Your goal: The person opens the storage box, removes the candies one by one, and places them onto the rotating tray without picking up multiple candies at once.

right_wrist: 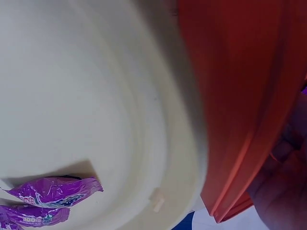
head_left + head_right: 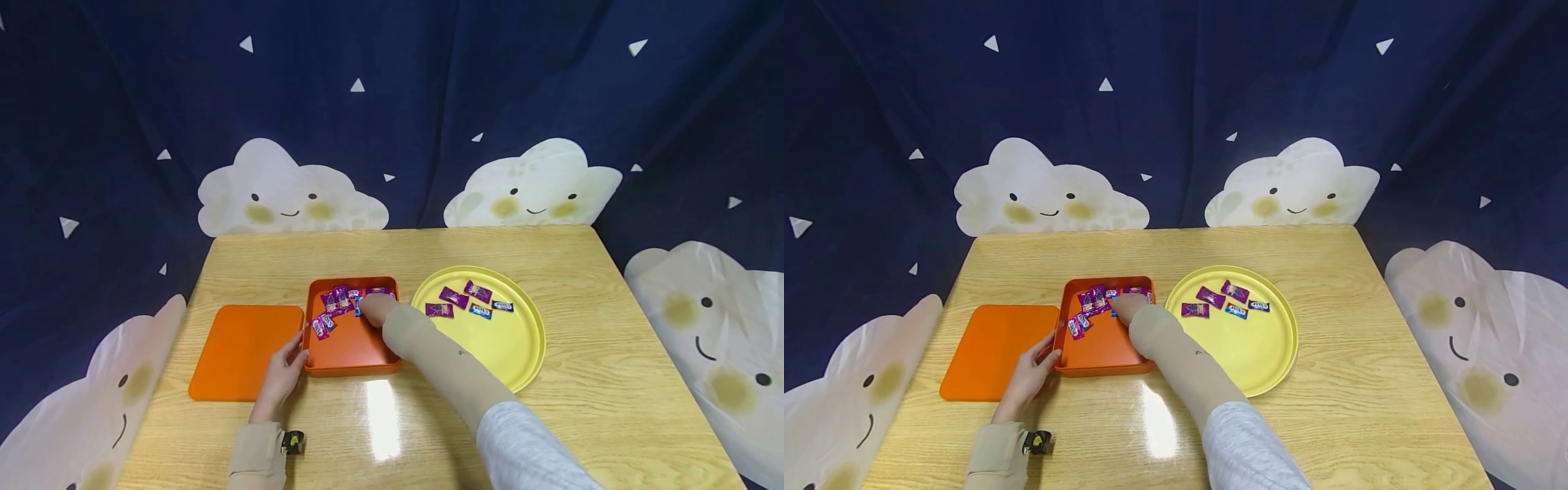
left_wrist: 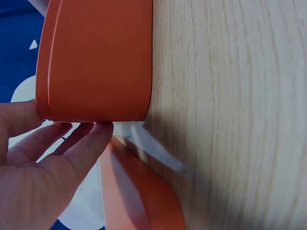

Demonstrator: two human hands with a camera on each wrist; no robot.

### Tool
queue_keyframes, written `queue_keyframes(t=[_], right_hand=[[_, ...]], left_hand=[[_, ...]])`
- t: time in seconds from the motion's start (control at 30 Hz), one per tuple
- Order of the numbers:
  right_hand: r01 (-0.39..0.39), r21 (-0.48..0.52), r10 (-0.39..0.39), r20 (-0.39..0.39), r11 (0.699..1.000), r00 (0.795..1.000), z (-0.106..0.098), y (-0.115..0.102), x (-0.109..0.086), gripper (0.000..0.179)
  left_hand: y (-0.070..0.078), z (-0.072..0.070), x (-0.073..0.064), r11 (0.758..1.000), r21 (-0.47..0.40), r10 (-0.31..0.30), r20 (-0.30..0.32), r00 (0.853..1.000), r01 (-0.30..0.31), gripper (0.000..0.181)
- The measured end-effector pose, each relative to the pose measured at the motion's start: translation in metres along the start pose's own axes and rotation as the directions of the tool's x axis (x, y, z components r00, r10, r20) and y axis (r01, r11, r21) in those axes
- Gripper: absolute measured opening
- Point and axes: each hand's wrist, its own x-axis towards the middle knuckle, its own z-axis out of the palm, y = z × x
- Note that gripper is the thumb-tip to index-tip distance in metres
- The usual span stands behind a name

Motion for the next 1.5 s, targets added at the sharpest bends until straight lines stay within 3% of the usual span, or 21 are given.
queue_keyframes(t=[0.1,0.2,0.3,0.47,0.77,1.0,1.23,1.5], right_hand=[[0.099,-0.171,-0.096,0.027,0.980,0.995,-0.009,-0.005,-0.010,0.016],[0.190,-0.324,-0.189,0.037,0.927,0.981,-0.012,-0.008,-0.013,0.014],[0.225,-0.359,-0.224,0.047,0.906,0.974,-0.016,-0.010,-0.012,0.007],[0.269,-0.303,-0.267,0.048,0.914,0.962,-0.027,-0.015,-0.009,0.027],[0.318,-0.149,-0.324,-0.017,0.936,0.946,-0.047,-0.006,-0.016,0.026],[0.317,-0.035,-0.319,-0.082,0.948,0.944,-0.067,0.020,-0.032,0.027],[0.319,0.018,-0.313,-0.150,0.948,0.938,-0.081,0.056,-0.049,0.023],[0.274,-0.008,-0.272,-0.139,0.962,0.952,-0.071,0.089,-0.060,0.026]], left_hand=[[0.000,0.000,0.000,1.000,0.002,-0.002,-0.002,1.000,0.002,0.048],[-0.001,0.000,0.001,1.000,-0.004,-0.009,0.001,1.000,0.009,0.048],[0.000,0.000,0.000,1.000,-0.010,-0.011,0.004,1.000,0.011,0.048],[-0.001,0.000,0.001,1.000,-0.018,-0.006,0.006,1.000,0.006,0.048],[-0.001,0.000,0.000,1.000,-0.019,-0.011,-0.003,1.000,0.011,0.048],[-0.001,0.000,0.000,1.000,-0.012,-0.006,-0.002,1.000,0.006,0.049],[-0.004,0.001,-0.002,0.997,0.010,0.071,-0.033,0.997,-0.070,0.048],[-0.002,0.000,0.002,1.000,-0.005,-0.012,0.000,1.000,0.012,0.049]])
